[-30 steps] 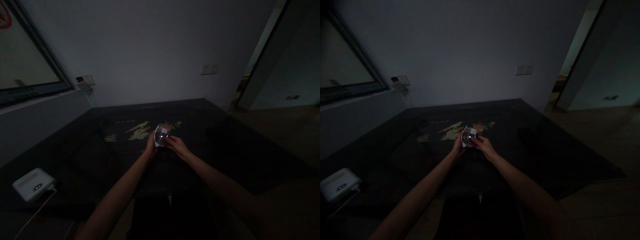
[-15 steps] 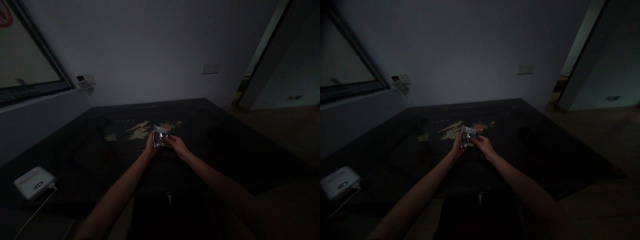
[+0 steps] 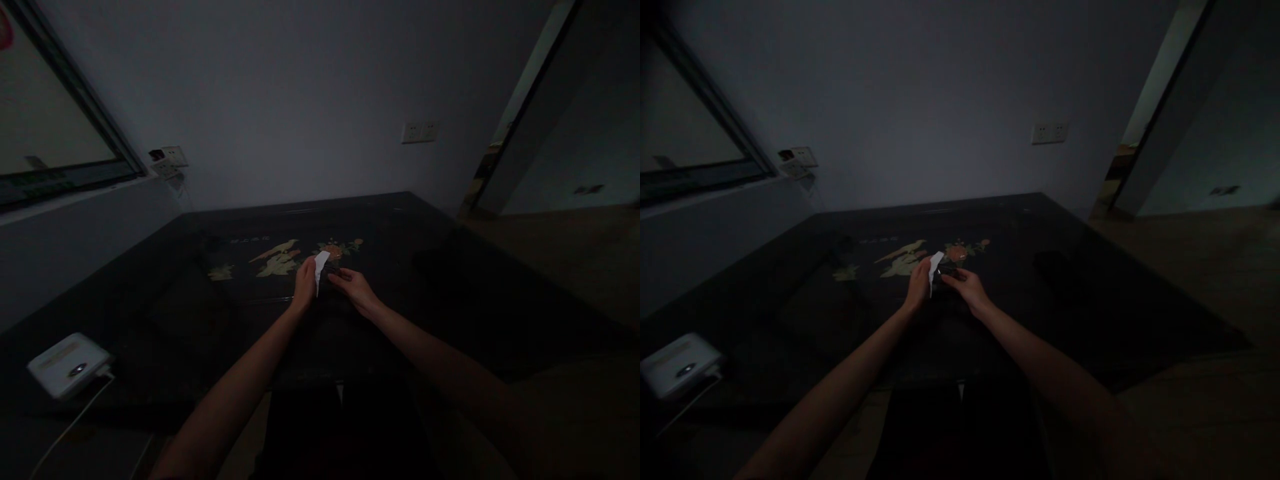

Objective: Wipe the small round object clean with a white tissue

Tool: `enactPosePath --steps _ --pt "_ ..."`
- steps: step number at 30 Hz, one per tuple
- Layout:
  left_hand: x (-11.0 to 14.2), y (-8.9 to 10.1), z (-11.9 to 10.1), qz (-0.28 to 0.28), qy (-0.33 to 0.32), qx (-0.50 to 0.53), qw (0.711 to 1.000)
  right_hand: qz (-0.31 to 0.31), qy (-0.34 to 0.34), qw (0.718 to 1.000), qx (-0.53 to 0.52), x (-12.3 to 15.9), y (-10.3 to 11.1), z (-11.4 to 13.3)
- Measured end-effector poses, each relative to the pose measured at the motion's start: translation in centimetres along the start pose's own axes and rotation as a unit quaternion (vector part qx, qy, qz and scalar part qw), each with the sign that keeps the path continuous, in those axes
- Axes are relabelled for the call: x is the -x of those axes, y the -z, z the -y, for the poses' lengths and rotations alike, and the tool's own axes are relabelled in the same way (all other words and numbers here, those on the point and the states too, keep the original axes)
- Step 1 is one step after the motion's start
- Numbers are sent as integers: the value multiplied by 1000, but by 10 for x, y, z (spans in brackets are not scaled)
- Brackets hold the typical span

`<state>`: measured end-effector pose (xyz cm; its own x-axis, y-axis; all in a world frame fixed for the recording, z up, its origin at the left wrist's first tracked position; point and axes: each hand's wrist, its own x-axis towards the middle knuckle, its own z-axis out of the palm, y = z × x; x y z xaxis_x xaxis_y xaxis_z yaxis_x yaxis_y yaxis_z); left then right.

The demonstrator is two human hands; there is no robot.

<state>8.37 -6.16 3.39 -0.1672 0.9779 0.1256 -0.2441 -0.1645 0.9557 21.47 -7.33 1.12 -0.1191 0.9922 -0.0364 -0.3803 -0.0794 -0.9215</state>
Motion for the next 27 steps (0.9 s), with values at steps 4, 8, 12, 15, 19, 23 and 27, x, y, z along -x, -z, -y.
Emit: enactPosePath --steps 4,8,12,15,19,23,27 --pt "8 -3 -5 1 -49 -31 998 -1 -13 1000 -12 -1 1 -3" --pt "11 -2 -5 2 -72 -48 996 45 -9 999 -15 2 -1 -2" --pt "11 -2 -4 9 -85 -51 995 75 8 997 0 5 -3 0" --pt "11 -3 -4 19 -78 -37 996 59 14 998 5 5 -3 0" --pt "5 -3 0 24 -48 -11 999 38 13 999 -6 1 0 -2" --pt "-7 0 11 2 28 45 999 31 9 999 -13 -1 2 -3" --pt "-13 -1 18 13 147 157 977 38 6 999 -18 -1 3 0"
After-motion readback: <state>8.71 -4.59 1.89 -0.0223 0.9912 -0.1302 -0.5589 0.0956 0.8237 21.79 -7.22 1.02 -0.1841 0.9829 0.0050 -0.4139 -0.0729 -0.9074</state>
